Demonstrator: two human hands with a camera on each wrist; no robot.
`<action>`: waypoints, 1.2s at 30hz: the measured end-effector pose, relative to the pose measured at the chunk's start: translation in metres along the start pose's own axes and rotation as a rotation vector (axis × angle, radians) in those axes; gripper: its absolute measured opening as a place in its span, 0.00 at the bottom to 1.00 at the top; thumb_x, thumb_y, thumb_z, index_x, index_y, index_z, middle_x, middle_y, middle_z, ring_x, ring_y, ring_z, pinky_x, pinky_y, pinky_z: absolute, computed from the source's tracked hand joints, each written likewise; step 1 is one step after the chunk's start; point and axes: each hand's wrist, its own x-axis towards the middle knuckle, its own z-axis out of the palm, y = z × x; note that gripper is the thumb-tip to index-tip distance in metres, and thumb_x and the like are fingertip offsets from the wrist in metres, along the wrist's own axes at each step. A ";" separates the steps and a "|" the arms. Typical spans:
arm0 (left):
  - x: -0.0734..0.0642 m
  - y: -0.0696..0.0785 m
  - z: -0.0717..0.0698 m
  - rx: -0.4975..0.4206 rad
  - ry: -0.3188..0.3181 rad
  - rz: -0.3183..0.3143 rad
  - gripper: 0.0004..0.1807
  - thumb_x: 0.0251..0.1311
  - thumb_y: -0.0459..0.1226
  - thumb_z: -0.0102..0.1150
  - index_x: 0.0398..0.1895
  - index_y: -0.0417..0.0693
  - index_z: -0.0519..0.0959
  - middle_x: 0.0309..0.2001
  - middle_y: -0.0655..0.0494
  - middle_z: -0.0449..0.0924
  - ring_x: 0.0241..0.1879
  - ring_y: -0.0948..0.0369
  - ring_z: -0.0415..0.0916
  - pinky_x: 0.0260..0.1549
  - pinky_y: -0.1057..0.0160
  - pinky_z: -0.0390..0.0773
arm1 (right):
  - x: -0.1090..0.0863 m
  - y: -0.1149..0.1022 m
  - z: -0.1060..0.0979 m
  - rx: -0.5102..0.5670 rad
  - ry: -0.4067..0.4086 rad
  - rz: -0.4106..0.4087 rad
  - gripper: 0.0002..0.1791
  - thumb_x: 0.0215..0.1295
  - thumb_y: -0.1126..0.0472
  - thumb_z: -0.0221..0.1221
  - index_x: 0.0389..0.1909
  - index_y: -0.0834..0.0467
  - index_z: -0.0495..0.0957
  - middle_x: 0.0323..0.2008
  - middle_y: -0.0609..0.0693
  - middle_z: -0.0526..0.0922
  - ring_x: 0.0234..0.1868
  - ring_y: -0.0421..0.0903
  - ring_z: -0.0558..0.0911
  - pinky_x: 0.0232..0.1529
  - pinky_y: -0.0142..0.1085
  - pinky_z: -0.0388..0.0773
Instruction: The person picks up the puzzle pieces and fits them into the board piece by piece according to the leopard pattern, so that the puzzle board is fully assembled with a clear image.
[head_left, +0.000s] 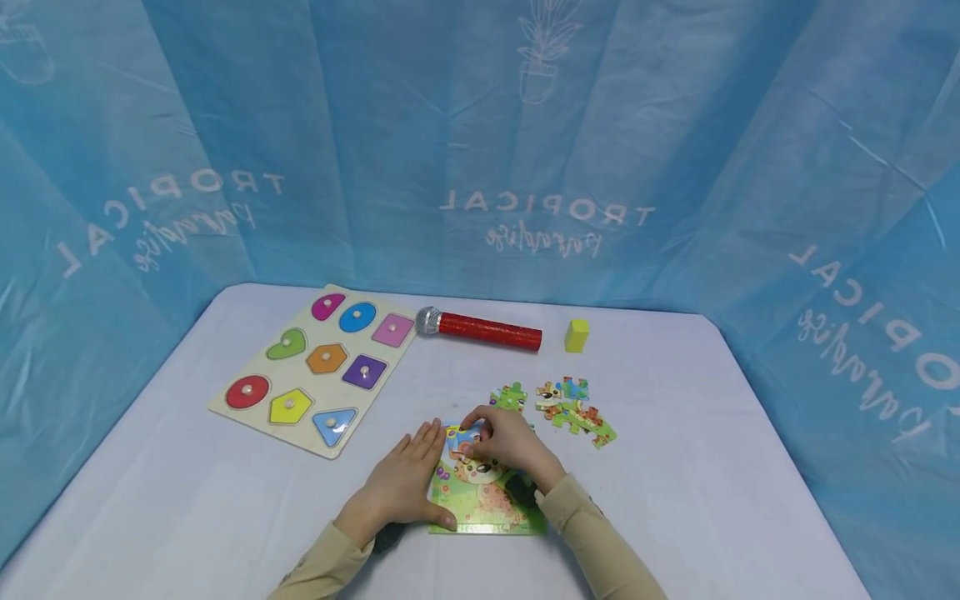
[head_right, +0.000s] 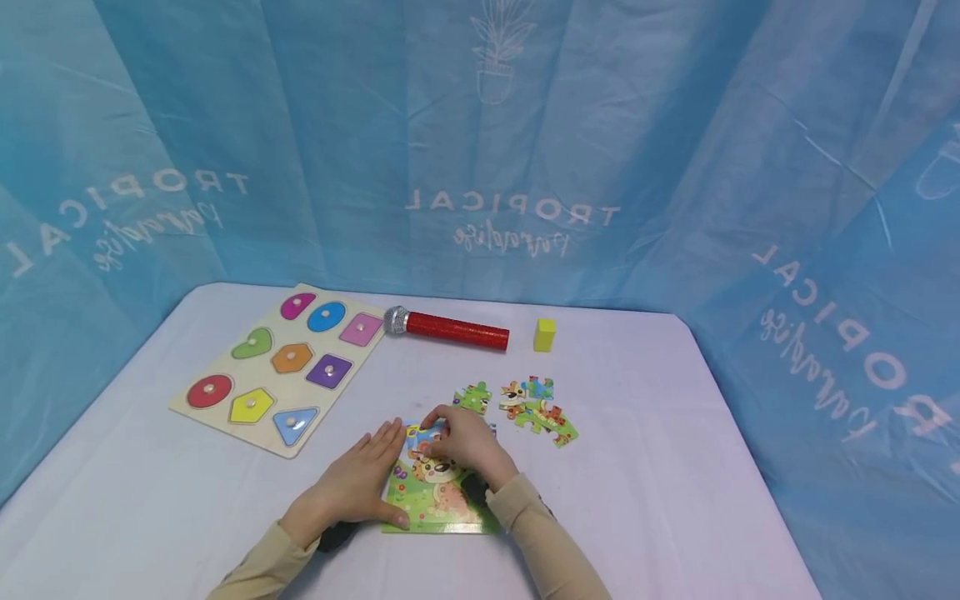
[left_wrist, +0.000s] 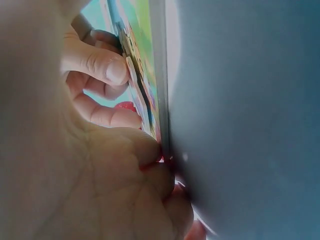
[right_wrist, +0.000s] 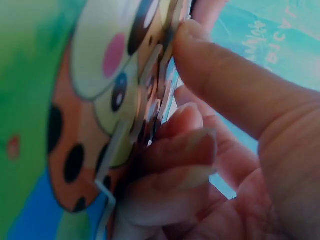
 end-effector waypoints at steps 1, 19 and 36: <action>0.000 -0.001 0.000 0.000 0.000 -0.001 0.71 0.33 0.67 0.71 0.74 0.32 0.52 0.76 0.38 0.46 0.77 0.45 0.45 0.73 0.44 0.52 | 0.001 0.000 0.000 0.001 0.005 -0.001 0.15 0.56 0.59 0.69 0.45 0.52 0.82 0.18 0.45 0.72 0.16 0.38 0.67 0.16 0.29 0.66; 0.001 0.000 0.000 0.018 -0.005 0.003 0.70 0.34 0.68 0.70 0.74 0.32 0.52 0.76 0.38 0.46 0.77 0.45 0.45 0.73 0.44 0.53 | 0.003 0.002 0.003 -0.059 0.032 -0.040 0.19 0.55 0.54 0.70 0.49 0.51 0.85 0.15 0.43 0.75 0.12 0.35 0.65 0.12 0.27 0.62; 0.001 0.001 -0.002 -0.038 -0.040 0.134 0.61 0.42 0.62 0.69 0.75 0.42 0.54 0.77 0.45 0.49 0.77 0.46 0.45 0.72 0.39 0.52 | 0.001 0.007 -0.002 -0.004 0.044 0.003 0.22 0.59 0.60 0.67 0.53 0.60 0.77 0.21 0.46 0.74 0.17 0.38 0.69 0.18 0.28 0.67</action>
